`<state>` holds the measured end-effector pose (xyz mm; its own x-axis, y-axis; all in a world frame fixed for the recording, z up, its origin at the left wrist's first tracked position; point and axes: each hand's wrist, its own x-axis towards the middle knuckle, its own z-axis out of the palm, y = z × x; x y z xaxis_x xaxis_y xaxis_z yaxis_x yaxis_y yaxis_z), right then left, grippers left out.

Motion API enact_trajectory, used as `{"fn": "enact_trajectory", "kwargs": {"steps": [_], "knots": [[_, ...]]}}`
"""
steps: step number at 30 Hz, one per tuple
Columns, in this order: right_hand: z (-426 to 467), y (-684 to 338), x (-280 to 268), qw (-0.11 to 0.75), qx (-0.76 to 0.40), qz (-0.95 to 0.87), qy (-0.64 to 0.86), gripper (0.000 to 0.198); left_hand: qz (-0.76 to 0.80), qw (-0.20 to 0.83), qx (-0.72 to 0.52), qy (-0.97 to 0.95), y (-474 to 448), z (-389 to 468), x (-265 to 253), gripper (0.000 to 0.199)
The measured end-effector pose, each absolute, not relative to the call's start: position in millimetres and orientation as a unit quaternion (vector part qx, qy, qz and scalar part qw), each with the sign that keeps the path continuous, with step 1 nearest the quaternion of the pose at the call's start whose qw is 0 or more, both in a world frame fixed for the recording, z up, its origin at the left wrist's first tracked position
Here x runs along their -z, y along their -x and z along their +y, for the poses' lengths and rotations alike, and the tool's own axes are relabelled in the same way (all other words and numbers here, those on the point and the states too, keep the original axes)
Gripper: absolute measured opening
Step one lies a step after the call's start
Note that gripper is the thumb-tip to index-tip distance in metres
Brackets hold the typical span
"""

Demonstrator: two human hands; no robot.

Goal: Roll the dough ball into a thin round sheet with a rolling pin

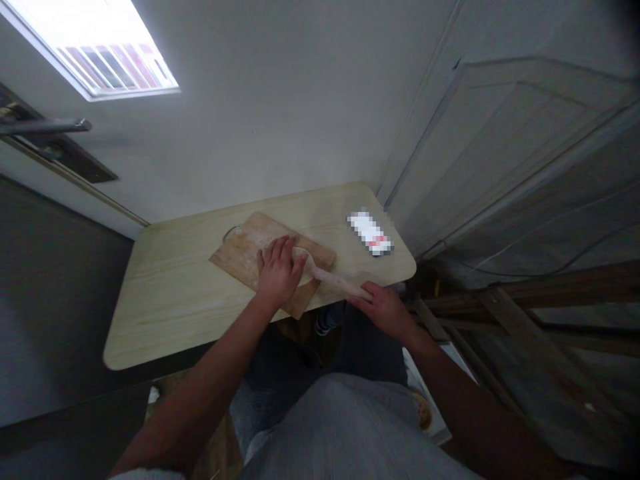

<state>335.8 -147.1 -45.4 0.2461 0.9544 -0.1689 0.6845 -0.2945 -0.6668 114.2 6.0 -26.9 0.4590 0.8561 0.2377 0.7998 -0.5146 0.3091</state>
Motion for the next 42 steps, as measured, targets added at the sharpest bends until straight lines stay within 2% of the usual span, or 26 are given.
{"fn": "enact_trajectory", "kwargs": {"steps": [3, 9, 21, 26, 28, 30, 32, 34, 37, 42], "knots": [[-152.0, -343.4, 47.0, 0.263, -0.286, -0.52, 0.76, 0.044, 0.505, 0.069, -0.211, -0.834, -106.7, -17.1, 32.7, 0.062], [-155.9, -350.0, 46.1, 0.283, -0.273, -0.483, 0.783, 0.043, 0.457, 0.078, -0.136, -0.875, -94.5, -43.9, 39.8, 0.073], [-146.5, -322.2, 44.9, 0.252, -0.301, -0.539, 0.745, 0.043, 0.422, 0.08, -0.102, -0.897, -51.2, -43.6, 32.4, 0.063], [-144.3, -314.5, 42.9, 0.235, -0.3, -0.544, 0.748, 0.046, 0.393, 0.112, -0.095, -0.908, -34.0, -36.8, 25.0, 0.059], [-144.3, -313.5, 41.9, 0.235, -0.306, -0.544, 0.745, 0.047, 0.38, 0.143, -0.126, -0.905, -27.6, -29.7, 20.3, 0.043], [-145.0, -312.9, 41.4, 0.235, -0.315, -0.546, 0.74, 0.047, 0.394, 0.177, -0.207, -0.878, -25.9, -19.2, 16.1, 0.025], [-146.1, -311.6, 41.3, 0.236, -0.319, -0.549, 0.735, 0.048, 0.443, 0.186, -0.308, -0.821, -31.9, -4.5, 13.3, 0.026], [-147.1, -309.1, 41.5, 0.235, -0.32, -0.555, 0.731, 0.049, 0.5, 0.158, -0.354, -0.774, -45.9, 13.4, 12.7, 0.03], [-147.8, -304.4, 41.7, 0.229, -0.316, -0.56, 0.731, 0.05, 0.486, 0.139, -0.313, -0.804, -74.3, 39.6, 16.5, 0.036], [-148.8, -300.8, 43.7, 0.205, -0.303, -0.569, 0.736, 0.05, 0.447, 0.108, -0.174, -0.871, -105.0, 54.4, 26.8, 0.042]]}}
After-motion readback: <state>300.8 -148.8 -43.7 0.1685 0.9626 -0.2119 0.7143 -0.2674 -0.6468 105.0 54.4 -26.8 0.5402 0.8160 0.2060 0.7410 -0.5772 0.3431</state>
